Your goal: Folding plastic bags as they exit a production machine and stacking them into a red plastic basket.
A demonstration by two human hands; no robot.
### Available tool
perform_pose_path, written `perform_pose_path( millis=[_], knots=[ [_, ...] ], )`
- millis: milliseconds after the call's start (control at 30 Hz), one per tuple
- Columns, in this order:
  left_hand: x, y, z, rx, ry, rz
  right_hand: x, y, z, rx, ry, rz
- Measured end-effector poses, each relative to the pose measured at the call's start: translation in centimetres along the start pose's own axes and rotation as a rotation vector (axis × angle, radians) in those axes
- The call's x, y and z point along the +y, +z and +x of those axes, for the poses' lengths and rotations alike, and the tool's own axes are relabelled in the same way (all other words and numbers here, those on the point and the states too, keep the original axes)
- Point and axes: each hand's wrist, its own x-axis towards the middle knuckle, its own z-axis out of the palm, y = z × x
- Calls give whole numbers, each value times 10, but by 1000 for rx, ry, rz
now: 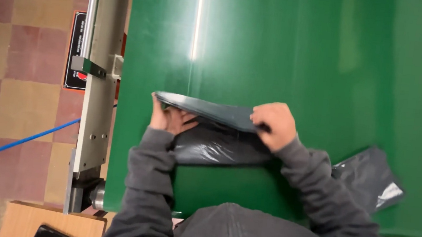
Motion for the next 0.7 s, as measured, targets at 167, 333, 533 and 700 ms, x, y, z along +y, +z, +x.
perform_pose_path(
  millis=[167, 333, 533, 700],
  knots=[
    [-18, -66, -31, 62, 217, 169, -10, 20, -90, -108, -21, -140],
    [-43, -49, -78, 151, 662, 718, -21, 26, -114, -52, -30, -244],
    [-59, -5, -130, 210, 1479, 2375, -55, 19, -99, -36, -96, -437],
    [-84, -12, -104, -202, 1540, 2473, -97, 75, -91, -187, -242, -129]
  ],
)
